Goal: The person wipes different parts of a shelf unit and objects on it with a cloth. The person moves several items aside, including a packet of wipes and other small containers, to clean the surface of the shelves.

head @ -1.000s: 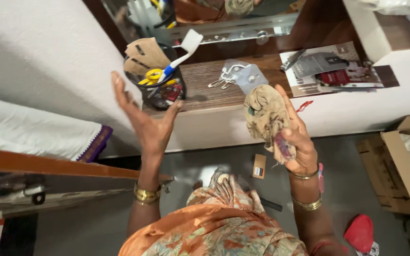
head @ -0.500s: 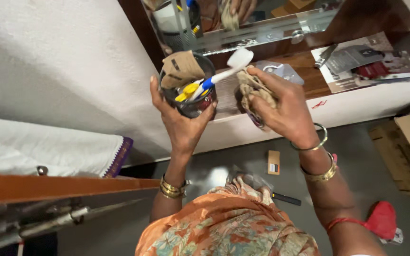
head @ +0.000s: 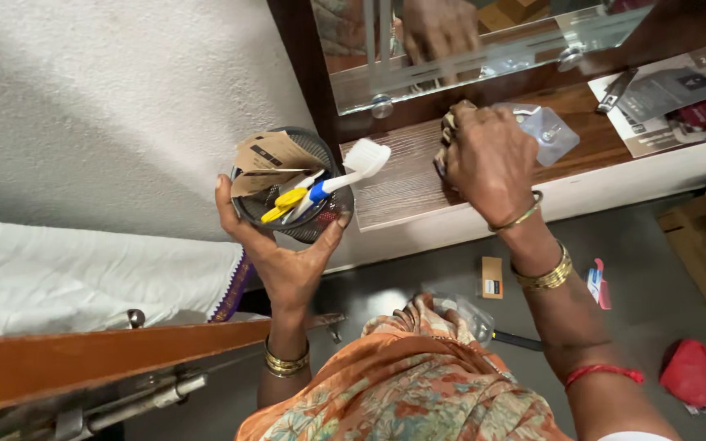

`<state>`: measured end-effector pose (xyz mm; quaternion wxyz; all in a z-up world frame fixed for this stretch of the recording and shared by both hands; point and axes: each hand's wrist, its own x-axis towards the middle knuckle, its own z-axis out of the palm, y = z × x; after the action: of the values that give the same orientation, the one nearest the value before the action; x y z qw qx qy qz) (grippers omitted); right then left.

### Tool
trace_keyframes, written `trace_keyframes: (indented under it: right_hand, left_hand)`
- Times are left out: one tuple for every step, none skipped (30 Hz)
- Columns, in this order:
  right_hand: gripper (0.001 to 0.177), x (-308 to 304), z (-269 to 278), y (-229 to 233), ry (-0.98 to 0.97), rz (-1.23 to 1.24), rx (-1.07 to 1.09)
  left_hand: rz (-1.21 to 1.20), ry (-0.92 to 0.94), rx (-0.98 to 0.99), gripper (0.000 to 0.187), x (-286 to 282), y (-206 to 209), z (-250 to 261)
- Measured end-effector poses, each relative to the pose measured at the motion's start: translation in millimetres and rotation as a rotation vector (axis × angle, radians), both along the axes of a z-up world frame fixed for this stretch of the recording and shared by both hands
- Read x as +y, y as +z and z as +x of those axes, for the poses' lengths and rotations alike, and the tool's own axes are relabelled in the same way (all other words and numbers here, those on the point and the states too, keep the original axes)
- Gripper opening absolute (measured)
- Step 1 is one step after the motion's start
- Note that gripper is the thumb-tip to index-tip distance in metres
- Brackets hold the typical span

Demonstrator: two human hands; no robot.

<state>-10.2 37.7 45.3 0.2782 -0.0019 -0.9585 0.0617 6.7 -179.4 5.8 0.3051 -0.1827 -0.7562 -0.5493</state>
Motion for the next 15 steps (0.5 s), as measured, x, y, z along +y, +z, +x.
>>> trace_keyframes:
  right_hand:
    - [0.028,-5,-1,-2,0.019,0.027,0.035]
    - [0.029,-8,-2,-4,0.037,0.057,0.071]
    - [0.026,-10,-3,-4,0.027,0.052,0.04]
    - [0.023,-12,-4,-5,0.018,0.045,0.009]
    - [0.02,-14,-5,-5,0.009,0.039,-0.022]
    - [0.021,-16,-4,-5,0.051,0.017,0.014]
    - [0.023,-18,-4,-6,0.094,-0.006,0.051]
    - [0.024,-19,-3,-6,0.138,-0.026,0.084]
    - [0.024,-18,-4,-6,0.171,-0.047,0.057]
    - [0.024,-16,-4,-4,0.207,-0.071,0.029]
    - [0.025,-14,-4,-3,0.243,-0.095,0.0]
    - [0.028,-14,-2,-1,0.296,-0.097,-0.006]
    - [0.031,-13,1,0,0.348,-0.099,-0.013]
    - [0.035,-13,5,0,0.399,-0.103,-0.023]
    - [0.034,-15,6,-1,0.352,-0.098,-0.019]
  left_hand:
    - [0.008,0.003,-0.007,0.104,-3,0,0]
    - [0.018,0.004,-0.013,0.103,-5,-1,0]
    - [0.028,0.005,-0.019,0.103,-7,-1,0]
    - [0.018,0.013,-0.014,0.103,-10,-1,0]
    - [0.009,0.02,-0.01,0.102,-12,-1,0]
    - [0.002,0.029,-0.004,0.102,-13,-1,-1]
    - [0.002,0.027,-0.005,0.102,-15,-1,-2]
    - [0.005,0.025,-0.01,0.102,-16,-1,-3]
    - [0.007,0.023,-0.014,0.102,-16,-2,-4]
    - [0.004,0.022,-0.016,0.102,-17,-2,-4]
    - [0.002,0.021,-0.017,0.102,-18,-3,-3]
    - [0.0,0.02,-0.014,0.102,-19,-3,-4]
    - [0.008,0.017,-0.016,0.102,-19,-2,-5]
    - [0.015,0.012,-0.023,0.102,-20,-3,-4]
    - [0.022,0.007,-0.03,0.101,-21,-3,-4]
